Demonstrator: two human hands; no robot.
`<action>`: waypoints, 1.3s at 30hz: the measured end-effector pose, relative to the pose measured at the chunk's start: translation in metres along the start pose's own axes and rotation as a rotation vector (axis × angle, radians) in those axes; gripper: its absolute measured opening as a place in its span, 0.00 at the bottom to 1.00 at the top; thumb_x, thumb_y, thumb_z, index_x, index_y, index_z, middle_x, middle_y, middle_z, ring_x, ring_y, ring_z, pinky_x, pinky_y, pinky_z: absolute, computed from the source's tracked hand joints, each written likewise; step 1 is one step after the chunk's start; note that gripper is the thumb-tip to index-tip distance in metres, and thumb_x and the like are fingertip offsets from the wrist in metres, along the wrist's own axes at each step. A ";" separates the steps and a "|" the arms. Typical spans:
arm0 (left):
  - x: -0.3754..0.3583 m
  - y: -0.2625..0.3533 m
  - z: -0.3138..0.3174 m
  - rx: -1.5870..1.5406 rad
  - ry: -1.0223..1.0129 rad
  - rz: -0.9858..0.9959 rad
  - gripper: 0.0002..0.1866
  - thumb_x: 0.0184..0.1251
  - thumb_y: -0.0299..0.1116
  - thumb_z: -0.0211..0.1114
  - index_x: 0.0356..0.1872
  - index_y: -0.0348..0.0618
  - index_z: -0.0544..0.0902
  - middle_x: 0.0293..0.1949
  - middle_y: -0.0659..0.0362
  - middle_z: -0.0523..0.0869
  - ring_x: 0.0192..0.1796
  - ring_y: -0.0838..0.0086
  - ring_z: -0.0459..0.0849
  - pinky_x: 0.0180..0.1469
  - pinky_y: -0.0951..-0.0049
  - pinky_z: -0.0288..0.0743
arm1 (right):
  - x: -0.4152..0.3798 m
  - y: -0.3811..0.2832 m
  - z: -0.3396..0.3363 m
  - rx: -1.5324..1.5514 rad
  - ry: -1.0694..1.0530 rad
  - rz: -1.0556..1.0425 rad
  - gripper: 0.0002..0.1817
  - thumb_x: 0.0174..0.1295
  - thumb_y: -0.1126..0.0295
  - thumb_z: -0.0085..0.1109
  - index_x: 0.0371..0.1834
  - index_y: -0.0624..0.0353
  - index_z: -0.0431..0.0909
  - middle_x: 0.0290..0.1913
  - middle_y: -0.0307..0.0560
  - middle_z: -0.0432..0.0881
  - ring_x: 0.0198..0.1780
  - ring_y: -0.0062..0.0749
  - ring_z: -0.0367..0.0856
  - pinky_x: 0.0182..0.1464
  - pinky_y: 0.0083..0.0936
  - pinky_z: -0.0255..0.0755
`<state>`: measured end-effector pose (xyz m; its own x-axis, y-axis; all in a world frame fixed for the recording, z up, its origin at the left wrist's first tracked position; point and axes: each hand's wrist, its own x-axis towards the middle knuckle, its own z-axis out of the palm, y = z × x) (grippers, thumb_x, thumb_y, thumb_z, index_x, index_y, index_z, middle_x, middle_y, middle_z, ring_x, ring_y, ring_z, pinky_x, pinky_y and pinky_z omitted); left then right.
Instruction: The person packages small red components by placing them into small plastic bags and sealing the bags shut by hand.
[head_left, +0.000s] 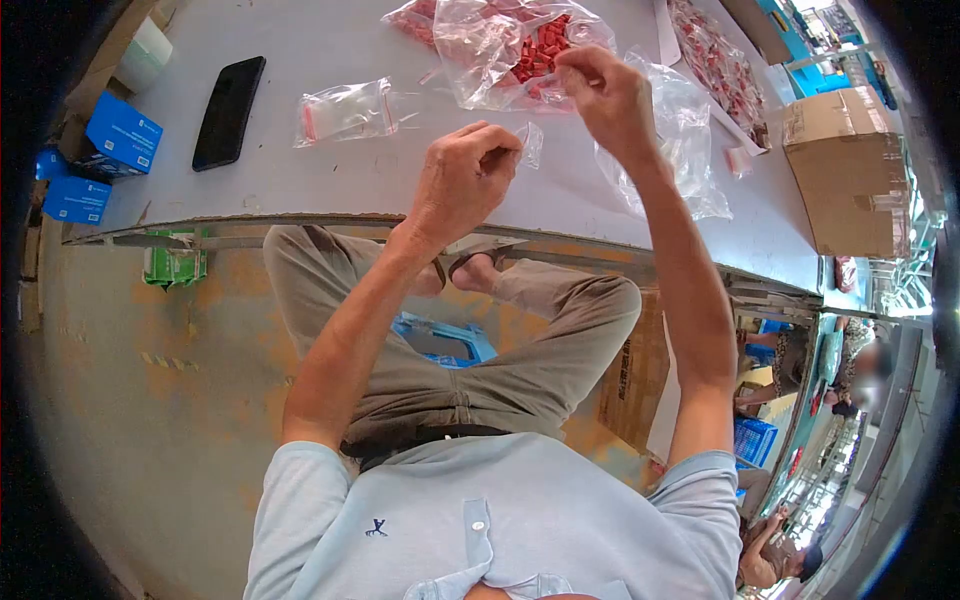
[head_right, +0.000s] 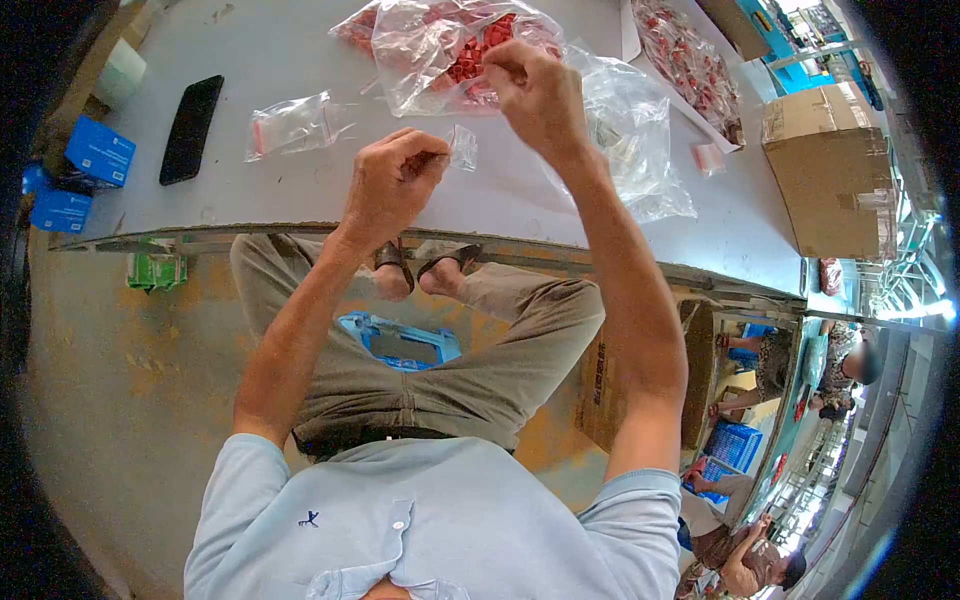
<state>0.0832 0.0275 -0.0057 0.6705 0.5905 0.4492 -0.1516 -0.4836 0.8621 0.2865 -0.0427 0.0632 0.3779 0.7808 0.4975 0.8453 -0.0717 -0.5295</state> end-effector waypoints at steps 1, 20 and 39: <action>0.000 -0.001 0.000 -0.010 0.007 -0.014 0.04 0.67 0.21 0.71 0.41 0.36 0.89 0.34 0.57 0.89 0.32 0.77 0.85 0.35 0.72 0.80 | 0.011 0.008 0.003 0.003 -0.003 0.002 0.09 0.70 0.70 0.66 0.48 0.59 0.89 0.40 0.51 0.93 0.40 0.37 0.93 0.43 0.33 0.84; -0.005 -0.006 0.006 0.161 -0.009 0.176 0.04 0.68 0.20 0.69 0.41 0.36 0.88 0.35 0.52 0.87 0.32 0.62 0.89 0.36 0.64 0.84 | 0.062 0.056 0.050 -0.315 -0.278 -0.140 0.08 0.66 0.69 0.64 0.45 0.55 0.87 0.37 0.52 0.92 0.39 0.46 0.92 0.46 0.42 0.84; -0.007 -0.004 0.007 0.204 -0.008 0.238 0.07 0.67 0.18 0.68 0.43 0.37 0.86 0.35 0.51 0.85 0.33 0.58 0.88 0.37 0.61 0.82 | -0.047 -0.037 -0.023 0.157 -0.175 0.183 0.06 0.67 0.72 0.73 0.42 0.62 0.87 0.35 0.43 0.92 0.36 0.19 0.89 0.40 0.21 0.83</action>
<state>0.0842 0.0203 -0.0142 0.6397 0.4404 0.6299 -0.1568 -0.7275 0.6679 0.2461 -0.0907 0.0752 0.4358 0.8602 0.2649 0.6950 -0.1347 -0.7063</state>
